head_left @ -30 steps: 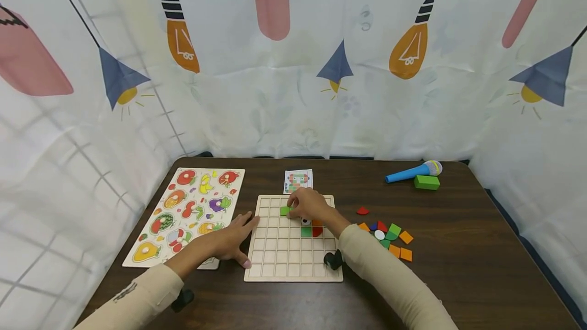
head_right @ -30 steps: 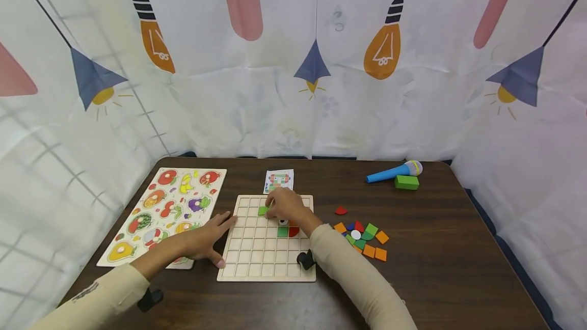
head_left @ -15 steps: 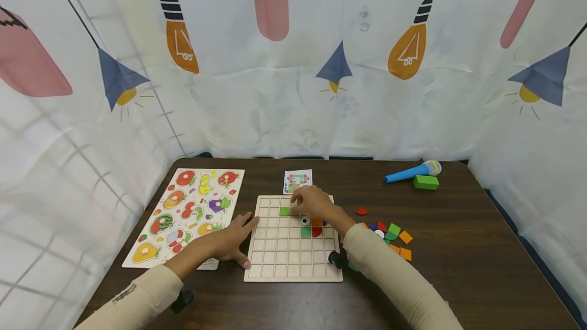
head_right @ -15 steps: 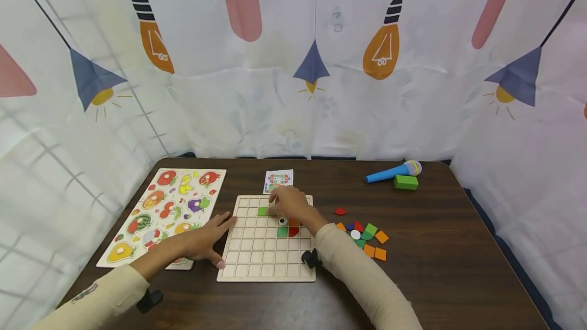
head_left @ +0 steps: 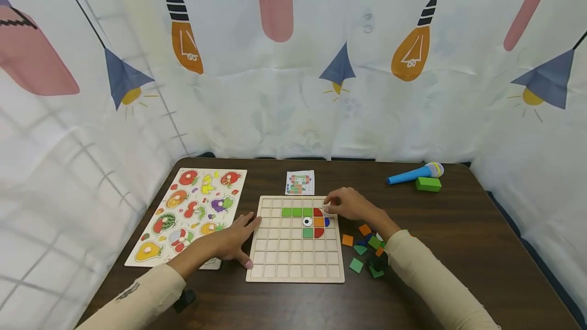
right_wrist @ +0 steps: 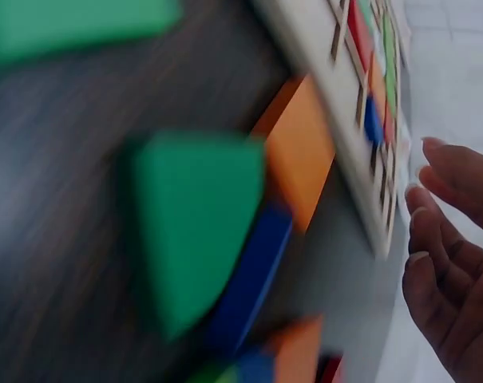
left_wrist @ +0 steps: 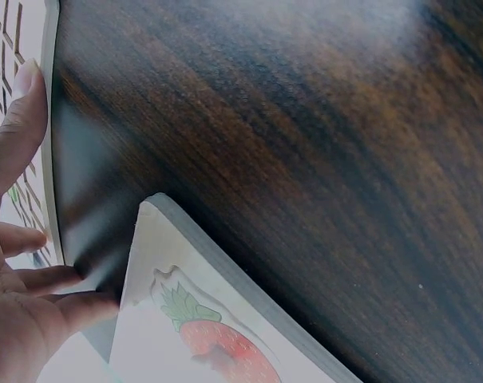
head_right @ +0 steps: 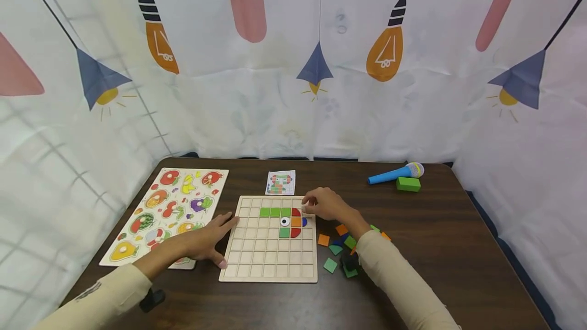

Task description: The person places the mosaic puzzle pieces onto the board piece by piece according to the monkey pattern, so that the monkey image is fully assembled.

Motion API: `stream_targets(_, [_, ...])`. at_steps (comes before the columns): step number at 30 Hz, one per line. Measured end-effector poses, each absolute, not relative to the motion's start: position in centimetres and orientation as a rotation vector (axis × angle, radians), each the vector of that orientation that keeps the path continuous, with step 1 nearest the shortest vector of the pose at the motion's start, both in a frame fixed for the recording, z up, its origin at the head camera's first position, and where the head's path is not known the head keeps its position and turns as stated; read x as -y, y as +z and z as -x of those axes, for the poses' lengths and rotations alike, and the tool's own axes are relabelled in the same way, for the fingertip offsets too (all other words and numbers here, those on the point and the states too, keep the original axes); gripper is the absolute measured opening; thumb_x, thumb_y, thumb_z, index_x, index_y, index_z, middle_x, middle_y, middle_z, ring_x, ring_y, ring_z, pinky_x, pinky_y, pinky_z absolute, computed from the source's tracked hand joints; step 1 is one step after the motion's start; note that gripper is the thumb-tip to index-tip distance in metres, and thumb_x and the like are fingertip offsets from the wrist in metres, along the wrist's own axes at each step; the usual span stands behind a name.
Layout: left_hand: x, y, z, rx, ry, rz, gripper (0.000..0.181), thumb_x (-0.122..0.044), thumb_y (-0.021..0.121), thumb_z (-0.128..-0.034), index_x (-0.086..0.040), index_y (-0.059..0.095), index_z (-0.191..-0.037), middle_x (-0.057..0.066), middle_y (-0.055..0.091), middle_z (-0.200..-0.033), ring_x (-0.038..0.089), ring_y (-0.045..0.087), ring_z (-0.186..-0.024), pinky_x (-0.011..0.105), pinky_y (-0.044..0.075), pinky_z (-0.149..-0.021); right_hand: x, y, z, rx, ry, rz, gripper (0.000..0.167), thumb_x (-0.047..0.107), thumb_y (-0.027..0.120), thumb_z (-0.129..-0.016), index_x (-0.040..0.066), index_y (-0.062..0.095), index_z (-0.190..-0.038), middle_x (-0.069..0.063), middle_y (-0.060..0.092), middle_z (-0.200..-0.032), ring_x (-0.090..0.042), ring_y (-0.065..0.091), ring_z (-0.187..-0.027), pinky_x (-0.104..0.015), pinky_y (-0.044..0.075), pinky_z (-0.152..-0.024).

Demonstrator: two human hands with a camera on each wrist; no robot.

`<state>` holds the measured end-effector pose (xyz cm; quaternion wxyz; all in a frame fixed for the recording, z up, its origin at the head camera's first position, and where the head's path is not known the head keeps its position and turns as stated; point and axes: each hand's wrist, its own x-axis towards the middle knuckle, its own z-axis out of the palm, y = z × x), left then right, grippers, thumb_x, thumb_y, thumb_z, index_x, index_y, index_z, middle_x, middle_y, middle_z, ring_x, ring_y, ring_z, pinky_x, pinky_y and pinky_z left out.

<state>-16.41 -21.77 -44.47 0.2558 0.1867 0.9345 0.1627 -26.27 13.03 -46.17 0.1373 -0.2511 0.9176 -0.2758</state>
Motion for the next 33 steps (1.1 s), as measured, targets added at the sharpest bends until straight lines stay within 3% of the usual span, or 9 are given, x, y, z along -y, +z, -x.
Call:
stream_targets(4, [21.6,-44.5,16.4,-2.532,0.442,-0.505,0.113,-0.037,0.088,-0.0744,-0.003,0.021,-0.159,0.028,0.011,-0.165,0.050,0.011,-0.152,0.063,0.029,-0.115,-15.8,-46.6,26.0,-2.644,-0.801,0.753,0.018,0.023,0.070,-0.095,0.016,0.076,-0.110,0.004,0.068,-0.091,-0.013,0.055,-0.078,-0.029,0.048,-0.071])
stream_targets(10, [21.6,-44.4,16.2,-2.532,0.433,-0.485,0.112,-0.036,0.087,-0.0752,-0.004,0.021,-0.159,0.027,0.012,-0.165,0.049,0.012,-0.152,0.062,0.030,-0.114,-19.5,-46.9,25.9,-2.666,-0.777,0.744,0.019,0.025,0.070,-0.095,0.018,0.076,-0.112,0.001,0.070,-0.113,-0.019,0.061,-0.103,-0.040,0.053,-0.089])
stream_targets(17, [21.6,-44.2,16.2,-2.537,0.440,-0.481,0.111,-0.033,0.087,-0.0758,-0.004,0.021,-0.159,0.027,0.013,-0.165,0.050,0.011,-0.152,0.063,0.029,-0.114,-22.7,-46.5,26.4,-2.695,-0.751,0.689,0.024,0.025,0.071,-0.095,0.014,0.075,-0.115,-0.005,0.069,-0.113,-0.021,0.058,-0.097,-0.041,0.051,-0.084])
stream_targets(23, [21.6,-44.1,16.2,-2.534,0.441,-0.479,0.111,-0.033,0.088,-0.0757,-0.004,0.021,-0.159,0.027,0.012,-0.165,0.050,0.011,-0.152,0.063,0.029,-0.115,-24.0,-46.9,26.3,-2.682,-0.671,0.683,0.027,0.027,0.070,-0.095,0.014,0.074,-0.119,-0.007,0.067,-0.117,-0.028,0.060,-0.110,-0.052,0.049,-0.096])
stream_targets(33, [21.6,-44.3,16.2,-2.529,0.456,-0.466,0.111,-0.032,0.088,-0.0755,-0.004,0.021,-0.160,0.026,0.011,-0.165,0.049,0.010,-0.152,0.063,0.027,-0.116,-23.9,-47.2,26.4,-2.682,-0.682,0.659,0.025,0.029,0.073,-0.093,0.013,0.073,-0.113,-0.005,0.067,-0.111,-0.020,0.059,-0.098,-0.047,0.051,-0.090])
